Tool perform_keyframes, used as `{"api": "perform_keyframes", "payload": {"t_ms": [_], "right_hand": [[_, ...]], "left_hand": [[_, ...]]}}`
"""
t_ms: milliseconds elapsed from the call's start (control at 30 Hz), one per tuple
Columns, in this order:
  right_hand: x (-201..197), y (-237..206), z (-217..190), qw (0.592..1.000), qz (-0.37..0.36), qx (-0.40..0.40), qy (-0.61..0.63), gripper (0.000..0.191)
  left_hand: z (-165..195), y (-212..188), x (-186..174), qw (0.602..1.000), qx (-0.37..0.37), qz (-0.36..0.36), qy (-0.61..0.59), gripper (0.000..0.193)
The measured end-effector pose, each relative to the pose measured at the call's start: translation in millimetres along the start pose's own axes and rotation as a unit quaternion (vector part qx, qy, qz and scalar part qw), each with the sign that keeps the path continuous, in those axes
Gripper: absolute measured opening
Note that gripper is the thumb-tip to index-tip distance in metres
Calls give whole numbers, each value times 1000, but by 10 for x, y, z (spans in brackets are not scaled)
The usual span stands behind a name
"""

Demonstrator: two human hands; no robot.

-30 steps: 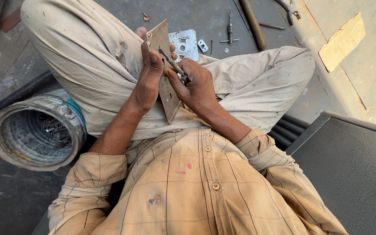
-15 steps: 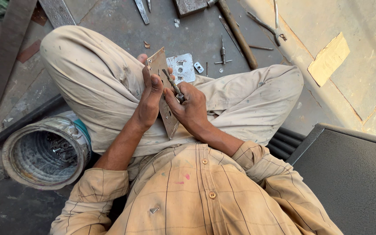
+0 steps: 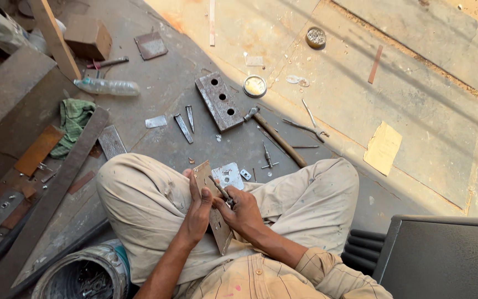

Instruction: The person sits on the floor and uses a hammer and chisel to shape and adjust a metal lock plate. They repeatedly position the chisel, strike it with the hammer, and inspect the fit of the lock components.

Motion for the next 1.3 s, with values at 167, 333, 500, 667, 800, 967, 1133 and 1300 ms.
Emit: {"api": "perform_keyframes", "payload": {"t_ms": [167,333,500,667,800,967,1133,1300], "right_hand": [[37,-6,107,998,15,-23,-62,37],[23,-4,88,998,14,-43,-48,32],[-39,1,-20,1000,-14,-24,11,30],[-87,66,-101,997,-6,-61,-36,36],[-49,91,-163,996,-6,-40,77,38],[-44,87,-83,974,-76,102,187,41],[-330,-50,-113,987,-156,-9,37,24],[-286,-38,-324,975,-199,-45,90,11]], "left_hand": [[-191,15,17,997,-73,-14,25,102],[-243,31,-73,992,9,38,119,90],[-215,152,-112,997,-58,30,37,89],[194,251,-138,985,-88,1,151,90],[626,246,-67,974,-51,-48,214,91],[687,125,-320,974,-210,-69,-37,94],[722,-147,-786,959,-177,-105,-195,95],[748,-240,-797,960,-171,-92,-203,99]]}}
Point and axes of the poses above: each hand's wrist, its own y-axis towards the middle knuckle, its own x-axis out of the palm, z = x × y, the point moved 6 cm from there along y, towards the middle knuckle
